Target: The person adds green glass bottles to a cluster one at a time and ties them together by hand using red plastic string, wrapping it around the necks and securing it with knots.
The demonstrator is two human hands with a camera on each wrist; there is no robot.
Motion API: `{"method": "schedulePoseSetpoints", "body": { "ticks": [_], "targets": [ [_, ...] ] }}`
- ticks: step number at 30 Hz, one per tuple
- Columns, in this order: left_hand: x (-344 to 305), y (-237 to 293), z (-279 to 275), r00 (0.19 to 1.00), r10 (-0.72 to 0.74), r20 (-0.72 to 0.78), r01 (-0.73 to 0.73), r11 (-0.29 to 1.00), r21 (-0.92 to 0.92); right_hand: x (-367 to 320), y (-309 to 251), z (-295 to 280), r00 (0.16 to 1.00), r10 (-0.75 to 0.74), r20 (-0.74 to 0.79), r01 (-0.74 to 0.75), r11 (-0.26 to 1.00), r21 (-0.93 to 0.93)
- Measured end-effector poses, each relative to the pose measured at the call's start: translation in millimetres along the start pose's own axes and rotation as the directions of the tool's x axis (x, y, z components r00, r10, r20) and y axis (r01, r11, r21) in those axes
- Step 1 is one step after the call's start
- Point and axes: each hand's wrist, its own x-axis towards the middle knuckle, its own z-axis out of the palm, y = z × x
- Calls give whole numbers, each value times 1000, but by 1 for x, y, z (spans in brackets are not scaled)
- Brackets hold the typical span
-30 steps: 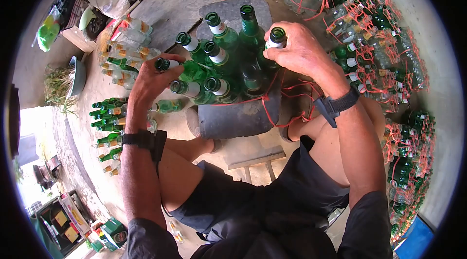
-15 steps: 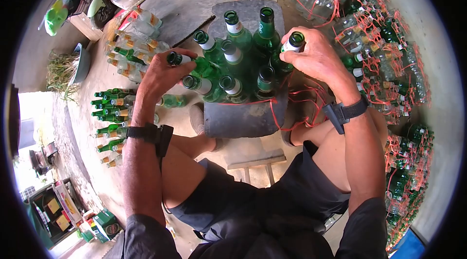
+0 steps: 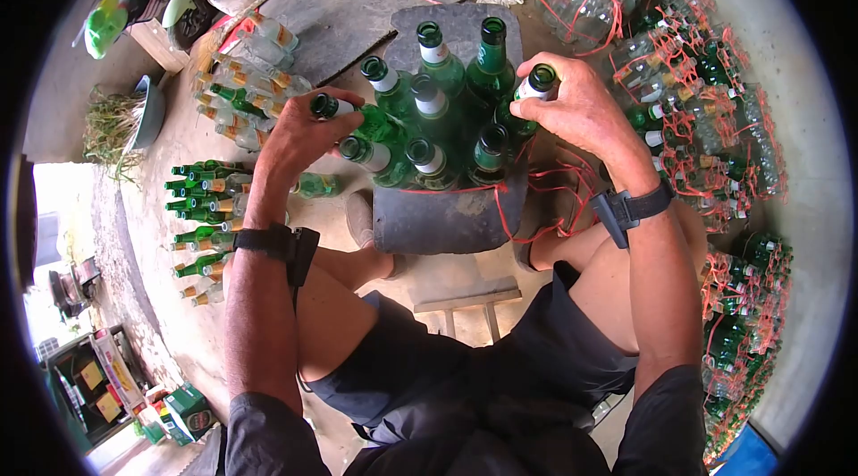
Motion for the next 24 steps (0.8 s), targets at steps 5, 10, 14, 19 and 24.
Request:
{"method": "schedulePoseSetpoints", "body": {
  "ticks": [5,10,14,19,24],
  "targets": [
    [4,-4,1,1000,7,16,-6,1000,-9,1,-6,-5,999,18,44,-19,999,29],
    [3,-1,5,999,50,3,-50,998,-48,0,-8,-2,996,-8,83,4,999,54],
    [1,-1,6,997,77,13,-75,991,-111,-5,-16,0,997,12,79,-16,999,46],
    [5,-5,4,998,44,45,-40,997,-67,-8,-23,-1,997,34,72,-34,999,8],
    [4,-4,5,998,36,47,-32,997,-72,-13,-31,-8,996,42,-79,-58,976,-210]
  ]
}}
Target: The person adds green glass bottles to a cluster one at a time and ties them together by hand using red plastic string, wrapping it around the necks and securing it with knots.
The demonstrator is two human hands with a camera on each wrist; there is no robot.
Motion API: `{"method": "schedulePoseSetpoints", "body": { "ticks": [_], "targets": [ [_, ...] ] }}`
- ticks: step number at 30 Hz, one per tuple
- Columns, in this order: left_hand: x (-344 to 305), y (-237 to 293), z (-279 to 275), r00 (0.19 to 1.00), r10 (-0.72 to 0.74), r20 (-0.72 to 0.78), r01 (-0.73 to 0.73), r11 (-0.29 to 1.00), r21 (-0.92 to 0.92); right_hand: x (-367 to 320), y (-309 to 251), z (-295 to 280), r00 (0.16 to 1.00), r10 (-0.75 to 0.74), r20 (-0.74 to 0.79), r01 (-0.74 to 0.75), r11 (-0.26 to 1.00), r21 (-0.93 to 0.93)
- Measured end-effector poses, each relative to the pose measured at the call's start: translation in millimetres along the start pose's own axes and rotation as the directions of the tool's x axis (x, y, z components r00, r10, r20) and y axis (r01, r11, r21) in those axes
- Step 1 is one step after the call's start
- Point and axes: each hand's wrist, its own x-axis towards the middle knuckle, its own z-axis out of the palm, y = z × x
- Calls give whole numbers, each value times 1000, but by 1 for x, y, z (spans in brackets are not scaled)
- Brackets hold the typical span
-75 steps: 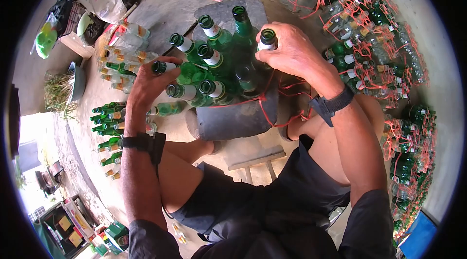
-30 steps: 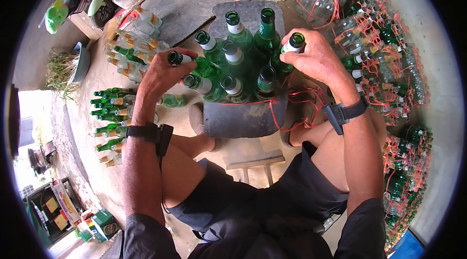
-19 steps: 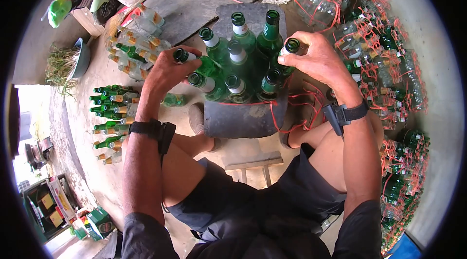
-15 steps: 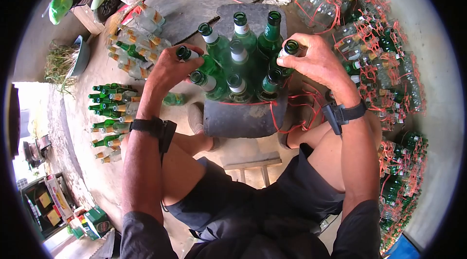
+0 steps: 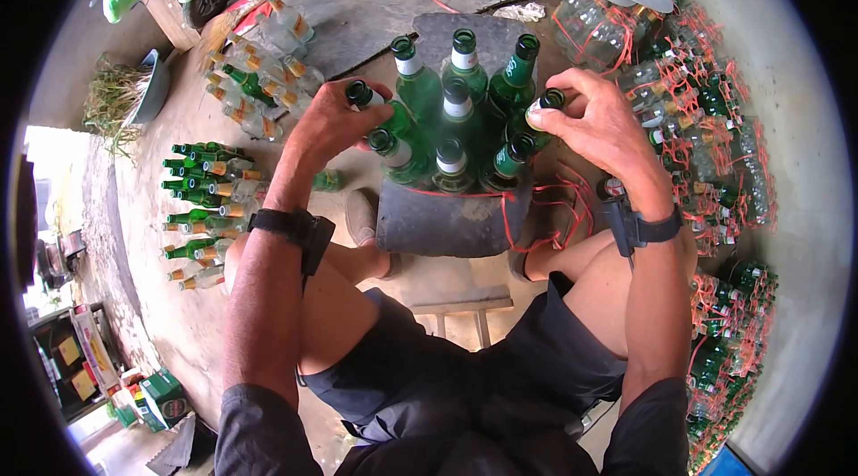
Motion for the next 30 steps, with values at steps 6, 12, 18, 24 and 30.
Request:
{"method": "schedulePoseSetpoints", "body": {
  "ticks": [6,12,18,24,30],
  "targets": [
    [1,-2,4,998,56,-43,-59,995,-77,-1,-36,-8,931,-327,-164,299,938,-175],
    [2,-1,2,999,39,-18,-40,999,-20,8,-85,13,927,-374,17,368,900,-234],
    [0,1,4,1000,13,-20,-13,1000,-21,28,-82,38,942,-298,154,331,897,-292],
    [0,2,5,999,26,-41,-26,1000,-8,36,-71,56,908,-398,131,417,887,-197],
    [0,1,6,998,33,-53,-33,999,1,39,-70,62,875,-479,64,482,854,-196]
  ]
}}
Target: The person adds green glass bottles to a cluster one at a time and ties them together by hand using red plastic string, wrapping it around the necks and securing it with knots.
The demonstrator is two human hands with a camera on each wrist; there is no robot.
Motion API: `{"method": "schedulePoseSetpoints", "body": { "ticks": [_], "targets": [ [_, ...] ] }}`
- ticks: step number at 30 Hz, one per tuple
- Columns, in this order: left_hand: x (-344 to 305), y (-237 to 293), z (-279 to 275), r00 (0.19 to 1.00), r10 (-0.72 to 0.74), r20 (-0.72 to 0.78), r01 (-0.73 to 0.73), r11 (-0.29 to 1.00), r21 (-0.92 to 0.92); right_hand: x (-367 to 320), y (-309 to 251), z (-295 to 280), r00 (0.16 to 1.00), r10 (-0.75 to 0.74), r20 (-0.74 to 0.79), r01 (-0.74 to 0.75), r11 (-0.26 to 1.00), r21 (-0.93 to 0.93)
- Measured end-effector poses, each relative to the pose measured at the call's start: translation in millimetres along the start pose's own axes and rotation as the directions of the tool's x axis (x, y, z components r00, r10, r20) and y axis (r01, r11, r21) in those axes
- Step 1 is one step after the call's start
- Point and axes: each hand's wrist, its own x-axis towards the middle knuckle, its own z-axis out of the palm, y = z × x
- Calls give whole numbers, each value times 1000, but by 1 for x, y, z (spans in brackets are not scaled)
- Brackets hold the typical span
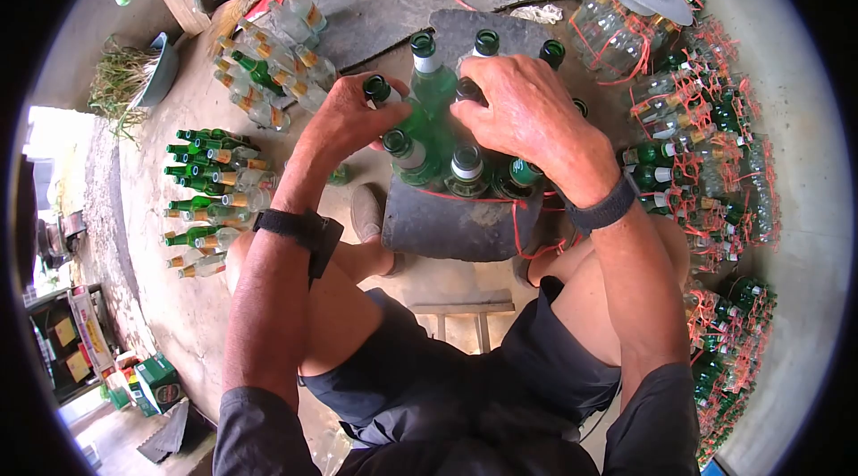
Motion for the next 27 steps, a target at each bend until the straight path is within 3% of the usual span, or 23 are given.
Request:
{"method": "schedulePoseSetpoints", "body": {
  "ticks": [12,27],
  "targets": [
    [-1,0,2,1000,12,-15,-13,999,-38,9,-6,6,999,-26,30,26,999,19],
    [0,-3,-3,997,82,-7,-82,996,17,11,-9,2,978,73,197,-95,990,103]
  ]
}}
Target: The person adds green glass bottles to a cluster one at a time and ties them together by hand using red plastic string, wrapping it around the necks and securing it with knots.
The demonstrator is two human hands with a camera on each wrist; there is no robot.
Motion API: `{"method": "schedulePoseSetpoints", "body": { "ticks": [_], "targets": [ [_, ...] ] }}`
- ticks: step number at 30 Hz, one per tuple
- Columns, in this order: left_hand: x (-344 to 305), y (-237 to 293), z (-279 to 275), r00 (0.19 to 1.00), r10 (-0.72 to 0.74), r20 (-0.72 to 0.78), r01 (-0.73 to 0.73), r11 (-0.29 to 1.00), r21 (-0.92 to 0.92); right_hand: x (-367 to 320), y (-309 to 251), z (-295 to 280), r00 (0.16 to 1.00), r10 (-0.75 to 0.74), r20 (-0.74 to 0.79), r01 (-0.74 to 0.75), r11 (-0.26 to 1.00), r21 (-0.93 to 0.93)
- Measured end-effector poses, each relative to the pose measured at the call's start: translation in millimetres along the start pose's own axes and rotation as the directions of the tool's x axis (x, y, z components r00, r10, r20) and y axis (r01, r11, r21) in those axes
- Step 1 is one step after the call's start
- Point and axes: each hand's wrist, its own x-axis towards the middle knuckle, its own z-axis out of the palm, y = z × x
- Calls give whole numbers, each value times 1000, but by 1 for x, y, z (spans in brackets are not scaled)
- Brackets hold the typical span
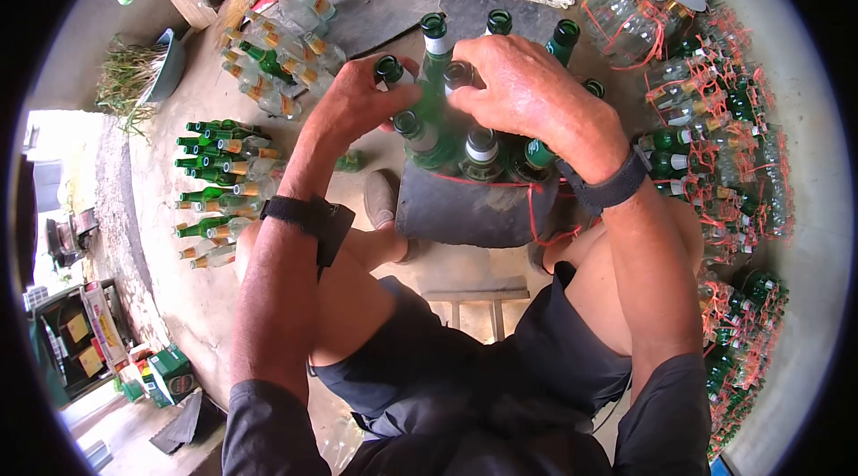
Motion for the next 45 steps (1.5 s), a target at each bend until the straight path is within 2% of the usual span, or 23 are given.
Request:
{"method": "schedulePoseSetpoints", "body": {
  "ticks": [2,5,9,11,12,15,18,20,22,27,28,29,30,31,32,34,36,37,41,45],
  "targets": [
    [-1,1,-4,998,-34,50,34,999,-7,0,5,3,1000,-14,-10,14,1000,12],
    [-5,3,-9,997,-45,60,41,997,68,-1,3,-1,999,28,34,-28,999,15],
    [-16,6,-22,993,-87,84,79,992,95,-8,10,2,1000,20,7,-21,999,28],
    [-23,-1,-35,997,-76,-17,76,997,-33,-15,10,-1,998,-18,-59,22,997,70],
    [-26,-1,-44,997,-78,-13,78,997,-28,-17,12,-2,998,-15,-61,20,997,76],
    [-38,3,-78,990,-136,-31,124,962,-245,-22,16,-7,993,-7,-114,15,998,67],
    [-48,17,-100,983,-166,-83,131,939,-318,-27,7,-19,995,54,-85,-46,995,93],
    [-54,20,-112,983,-155,-99,112,931,-349,-28,13,-20,995,46,-90,-35,992,121],
    [-60,28,-126,988,-122,-99,82,939,-333,-30,13,-23,986,68,-154,-51,992,112],
    [-66,21,-153,972,-145,-184,110,976,-188,-36,14,-28,980,71,-184,-49,991,122],
    [-65,6,-158,972,-145,-186,110,976,-186,-36,14,-27,978,71,-196,-46,990,131],
    [-62,-12,-161,960,-200,-195,177,976,-129,-35,14,-26,978,71,-195,-46,990,132],
    [-58,-29,-161,945,-252,-206,242,967,-73,-35,14,-25,964,-2,-266,19,998,63],
    [-50,-44,-155,907,-337,-251,370,924,97,-34,15,-24,941,-79,-329,78,997,-17],
    [-48,-70,-155,911,-334,-241,384,899,209,-34,14,-25,942,-79,-327,74,997,-26],
    [-47,-124,-158,932,-331,-149,363,869,337,-33,8,-27,954,-34,-299,73,990,119],
    [-48,-168,-146,953,-226,-202,295,844,448,-32,12,-27,949,-38,-312,82,988,131],
    [-48,-176,-137,918,-306,-253,390,810,438,-32,13,-27,943,-2,-333,59,985,162],
    [-53,-183,-114,876,-404,-264,482,723,496,-31,15,-29,928,19,-373,54,981,184],
    [-51,-198,-97,891,-380,-250,451,667,594,-34,7,-36,931,65,-358,2,983,184]
  ]
}}
